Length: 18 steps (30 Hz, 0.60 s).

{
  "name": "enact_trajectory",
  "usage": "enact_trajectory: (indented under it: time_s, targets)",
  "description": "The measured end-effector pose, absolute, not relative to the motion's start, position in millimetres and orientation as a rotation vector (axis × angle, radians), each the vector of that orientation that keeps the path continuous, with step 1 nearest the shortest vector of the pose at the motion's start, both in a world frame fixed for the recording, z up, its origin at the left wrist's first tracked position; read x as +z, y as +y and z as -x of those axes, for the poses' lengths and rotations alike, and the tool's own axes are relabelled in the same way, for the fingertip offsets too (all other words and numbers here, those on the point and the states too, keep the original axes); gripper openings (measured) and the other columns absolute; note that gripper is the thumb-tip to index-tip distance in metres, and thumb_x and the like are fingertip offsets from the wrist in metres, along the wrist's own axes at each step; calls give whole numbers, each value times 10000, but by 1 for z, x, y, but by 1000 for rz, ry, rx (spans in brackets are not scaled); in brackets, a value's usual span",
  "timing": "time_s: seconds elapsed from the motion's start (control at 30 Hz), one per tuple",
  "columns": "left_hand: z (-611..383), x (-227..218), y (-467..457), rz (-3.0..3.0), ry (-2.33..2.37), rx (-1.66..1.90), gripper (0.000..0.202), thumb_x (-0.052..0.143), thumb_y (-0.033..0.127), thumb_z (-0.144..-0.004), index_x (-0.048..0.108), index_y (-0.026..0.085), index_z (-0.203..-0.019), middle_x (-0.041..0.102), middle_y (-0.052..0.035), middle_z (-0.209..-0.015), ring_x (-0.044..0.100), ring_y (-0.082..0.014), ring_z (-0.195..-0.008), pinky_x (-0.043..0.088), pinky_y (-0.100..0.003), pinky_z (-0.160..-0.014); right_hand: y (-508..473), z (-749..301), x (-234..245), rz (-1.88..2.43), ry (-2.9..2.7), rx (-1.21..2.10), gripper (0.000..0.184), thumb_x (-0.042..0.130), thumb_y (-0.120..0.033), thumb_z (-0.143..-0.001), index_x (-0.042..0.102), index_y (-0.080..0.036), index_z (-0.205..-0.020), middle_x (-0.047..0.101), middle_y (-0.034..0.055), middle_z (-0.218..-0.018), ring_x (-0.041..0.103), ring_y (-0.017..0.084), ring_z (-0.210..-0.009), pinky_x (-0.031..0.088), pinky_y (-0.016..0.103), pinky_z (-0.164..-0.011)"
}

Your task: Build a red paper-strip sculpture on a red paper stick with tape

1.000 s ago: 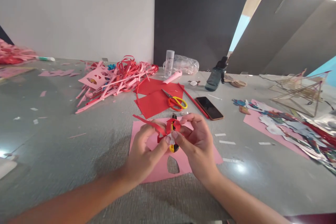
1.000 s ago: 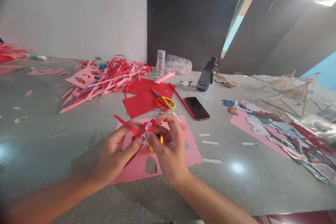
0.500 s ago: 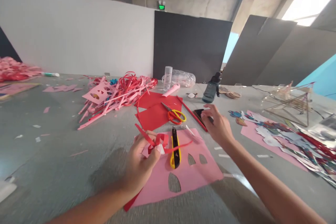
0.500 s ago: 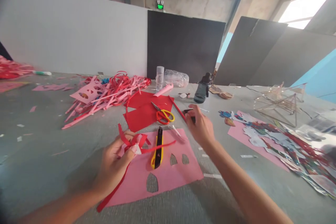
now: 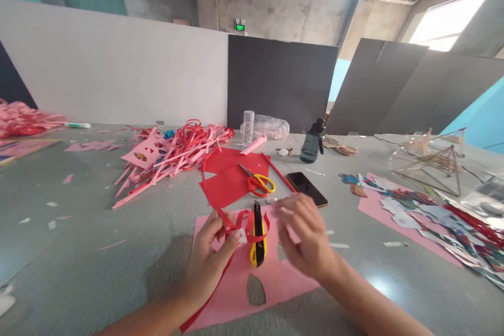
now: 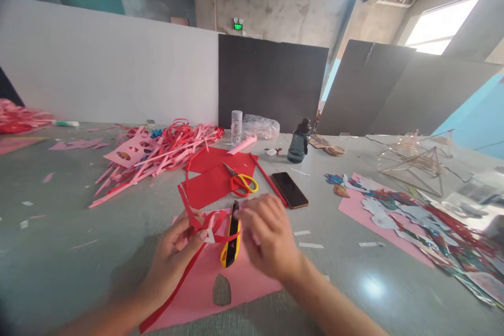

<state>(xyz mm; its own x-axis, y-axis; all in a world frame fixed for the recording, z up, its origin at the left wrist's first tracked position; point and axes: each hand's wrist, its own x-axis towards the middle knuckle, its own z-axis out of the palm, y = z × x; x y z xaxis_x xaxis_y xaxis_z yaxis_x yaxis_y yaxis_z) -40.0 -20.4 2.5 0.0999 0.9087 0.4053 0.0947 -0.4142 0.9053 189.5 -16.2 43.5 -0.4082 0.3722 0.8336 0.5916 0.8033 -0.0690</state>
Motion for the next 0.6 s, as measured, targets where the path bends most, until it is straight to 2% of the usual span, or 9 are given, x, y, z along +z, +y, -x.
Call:
enact_trajectory:
  time_s: [0.1, 0.2, 0.4, 0.6]
  targets:
    - [39, 1, -17, -1671, 989, 1345, 280, 609, 458, -956, 602, 196, -855, 558, -12, -858, 529, -176, -808, 431, -269, -744, -33, -157, 35, 576, -2200, -254, 350, 517, -32, -847, 597, -172, -1157, 715, 106, -1091, 624, 244, -922, 507, 450, -865]
    - [40, -1, -16, -1680, 1027, 1303, 320, 602, 502, -948, 612, 192, -866, 548, -9, -855, 518, -172, -774, 421, -268, -700, -37, -153, 28, 533, -2216, -285, 355, 517, -21, -831, 608, -141, -1153, 705, 122, -1114, 604, 260, -980, 502, 459, -902]
    - [39, -1, -19, -1624, 1040, 1228, 315, 602, 483, -952, 566, 198, -822, 588, -33, -928, 555, -192, -827, 437, -278, -717, -31, -163, 24, 598, -2217, -264, 379, 519, -10, -861, 601, -153, -1203, 682, 128, -1160, 590, 259, -1029, 485, 453, -934]
    - [38, 0, -18, -1565, 1014, 1225, 327, 640, 500, -932, 571, 204, -812, 540, -8, -838, 545, -189, -800, 433, -278, -734, -28, -164, 19, 609, -2233, -219, 419, 508, -6, -877, 582, -182, -1250, 674, 118, -1196, 596, 252, -1028, 474, 458, -944]
